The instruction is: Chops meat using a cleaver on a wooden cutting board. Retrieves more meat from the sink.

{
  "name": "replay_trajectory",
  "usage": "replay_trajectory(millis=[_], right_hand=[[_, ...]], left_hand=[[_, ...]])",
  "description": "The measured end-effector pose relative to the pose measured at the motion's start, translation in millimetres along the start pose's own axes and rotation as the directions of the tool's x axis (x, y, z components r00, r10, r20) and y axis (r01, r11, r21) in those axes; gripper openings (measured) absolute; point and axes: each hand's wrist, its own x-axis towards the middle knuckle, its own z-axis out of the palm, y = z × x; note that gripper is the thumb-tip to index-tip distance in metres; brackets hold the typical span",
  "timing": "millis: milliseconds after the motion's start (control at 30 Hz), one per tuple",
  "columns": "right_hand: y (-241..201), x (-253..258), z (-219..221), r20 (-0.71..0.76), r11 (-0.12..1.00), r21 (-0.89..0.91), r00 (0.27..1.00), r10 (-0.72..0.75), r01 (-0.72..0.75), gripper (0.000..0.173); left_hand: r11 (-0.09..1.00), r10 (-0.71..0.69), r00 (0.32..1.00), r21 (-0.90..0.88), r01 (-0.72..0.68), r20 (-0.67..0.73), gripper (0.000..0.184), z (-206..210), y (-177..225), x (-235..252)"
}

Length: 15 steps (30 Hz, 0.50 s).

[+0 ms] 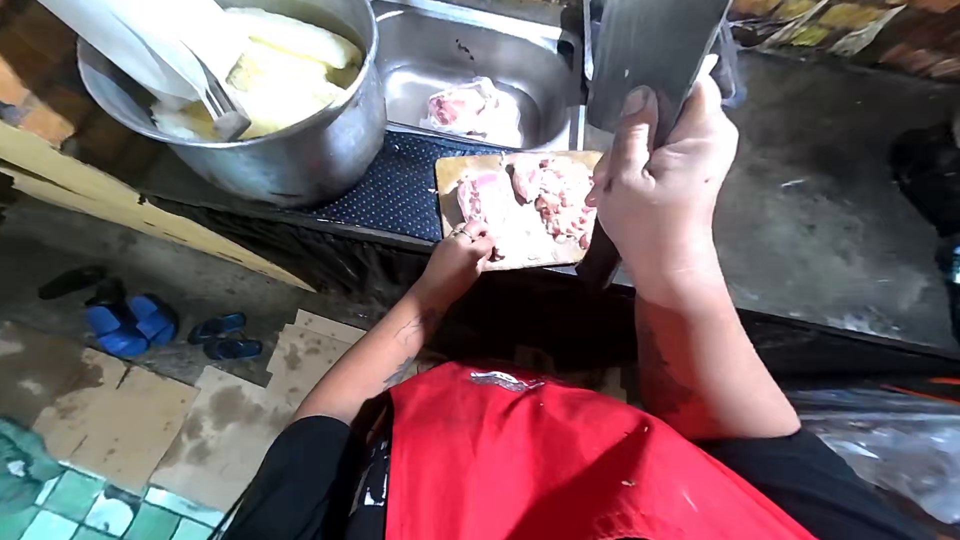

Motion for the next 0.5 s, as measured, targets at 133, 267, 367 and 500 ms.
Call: replay_trajectory(millis=[133, 267, 367, 500], right_hand=[[28.2, -31.2, 39.7, 0.473, 0.891, -0.352, 0.768, 0.433, -0.286, 0.032], [51.1, -31.9, 59.4, 0.630, 0.788, -0.544, 0.479, 0.611, -0.288, 0.036], [49.3, -27.6, 56.4, 0.622, 0.785, -0.537, 0.483, 0.616, -0.310, 0.036], [57.1, -27.3, 52.1, 0.654, 0.796, -0.477, 0.455, 0.605, -0.372, 0.034]], left_hand=[[0.998, 0.042, 0.994, -0.031, -0.045, -0.098, 0.015, 5.3, -2.2, -3.2], [0.998, 0.063, 0.994, -0.026, -0.066, -0.085, 0.014, 6.6, 0.5, -5.2], [0.999, 0.028, 1.000, 0.016, -0.028, -0.008, 0.013, -0.3, 7.3, 4.0], [0.973, 0.006, 0.996, 0.229, 0.015, -0.092, 0.029, -1.1, 6.7, 9.2]])
